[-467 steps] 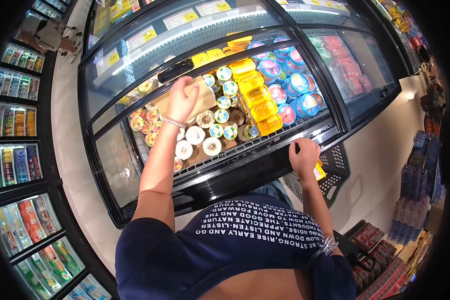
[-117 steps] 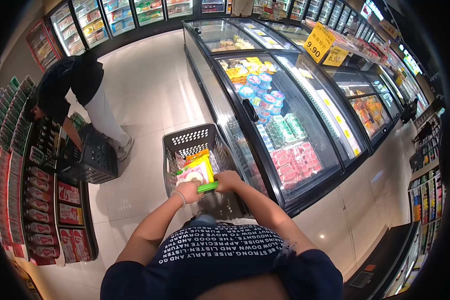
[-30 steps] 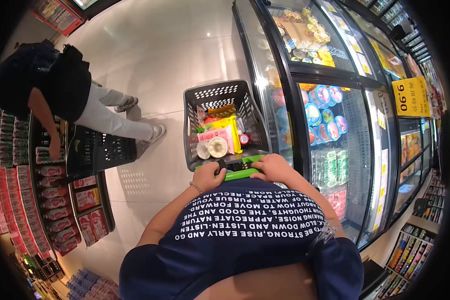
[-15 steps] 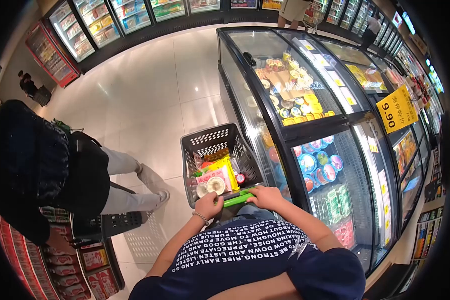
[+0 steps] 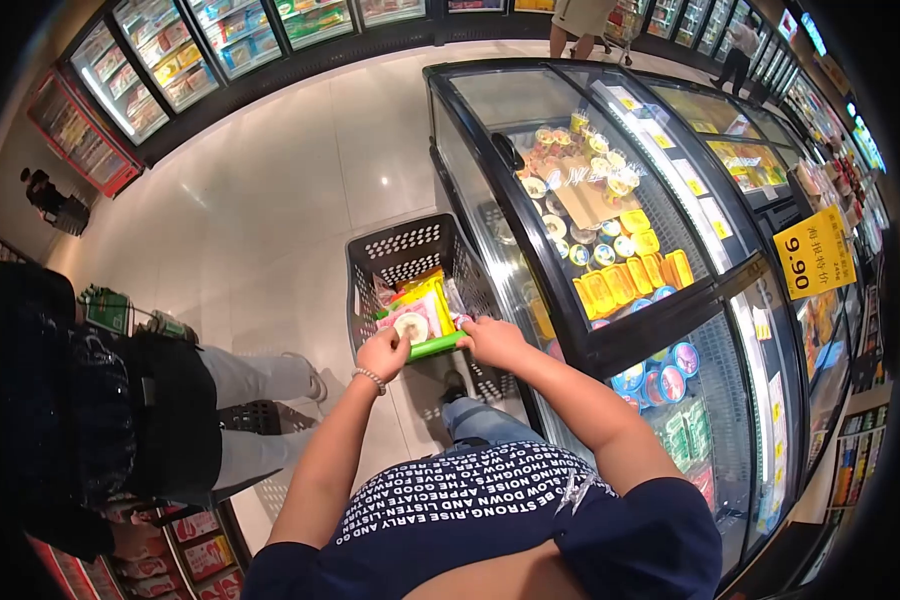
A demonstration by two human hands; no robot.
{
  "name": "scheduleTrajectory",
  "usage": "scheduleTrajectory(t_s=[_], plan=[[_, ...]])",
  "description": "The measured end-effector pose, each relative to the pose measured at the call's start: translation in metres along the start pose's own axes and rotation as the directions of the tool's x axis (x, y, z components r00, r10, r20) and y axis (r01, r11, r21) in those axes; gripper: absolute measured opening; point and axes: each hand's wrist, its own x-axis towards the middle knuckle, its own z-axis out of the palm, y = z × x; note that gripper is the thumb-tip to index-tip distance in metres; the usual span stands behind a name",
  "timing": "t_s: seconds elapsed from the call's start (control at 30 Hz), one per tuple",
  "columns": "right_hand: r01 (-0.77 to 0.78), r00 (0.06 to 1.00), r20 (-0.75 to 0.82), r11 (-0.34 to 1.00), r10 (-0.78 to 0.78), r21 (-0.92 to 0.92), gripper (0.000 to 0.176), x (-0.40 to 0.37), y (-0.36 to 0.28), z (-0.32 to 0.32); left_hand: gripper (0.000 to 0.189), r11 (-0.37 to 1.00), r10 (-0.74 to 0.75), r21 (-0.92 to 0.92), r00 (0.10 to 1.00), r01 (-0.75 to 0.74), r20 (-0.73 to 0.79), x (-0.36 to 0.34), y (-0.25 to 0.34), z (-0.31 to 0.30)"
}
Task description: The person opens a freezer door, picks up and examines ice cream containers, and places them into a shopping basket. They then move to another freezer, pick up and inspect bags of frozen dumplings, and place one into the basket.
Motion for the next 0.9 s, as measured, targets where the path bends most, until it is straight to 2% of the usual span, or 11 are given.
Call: scheduleTrajectory(t_s=[0.13,0.27,0.43,0.5,0.7,0.8,0.9], plan=[[-0.010,1.000,0.019,1.000,0.010,-0.010,0.037,0.068,0.012,-0.010,0.032,0.995,0.086,-0.039,0.996,-0.086,0.001,0.071,-0.015,-0.010],[-0.038,0.999,0.033,0.999,0.038,0.022,0.037,0.123,0.021,-0.027,0.034,0.999,0.017,-0.031,0.999,-0.016,0.038,0.130,-0.024,-0.018],[-0.101,0.995,-0.013,0.992,0.102,0.072,0.038,0.176,0.027,-0.040,0.031,0.984,0.109,-0.136,0.993,-0.115,-0.054,0.194,-0.038,-0.023],[-0.124,0.992,0.003,0.986,0.124,0.108,0.037,0.192,0.027,-0.047,0.032,0.984,0.104,-0.142,0.994,-0.108,-0.031,0.213,-0.040,-0.028],[-0.204,0.968,-0.099,0.955,0.229,0.216,0.038,0.245,0.030,-0.051,0.031,0.976,0.153,-0.162,0.987,-0.144,0.042,0.279,-0.050,-0.043],[-0.249,0.952,-0.127,0.947,0.278,0.202,0.038,0.273,0.029,-0.054,0.030,0.971,0.190,-0.162,0.980,-0.178,0.064,0.308,-0.053,-0.051],[-0.255,0.946,-0.139,0.935,0.294,0.245,0.038,0.300,0.032,-0.060,0.032,0.988,0.125,-0.111,0.975,-0.105,0.185,0.336,-0.054,-0.061]])
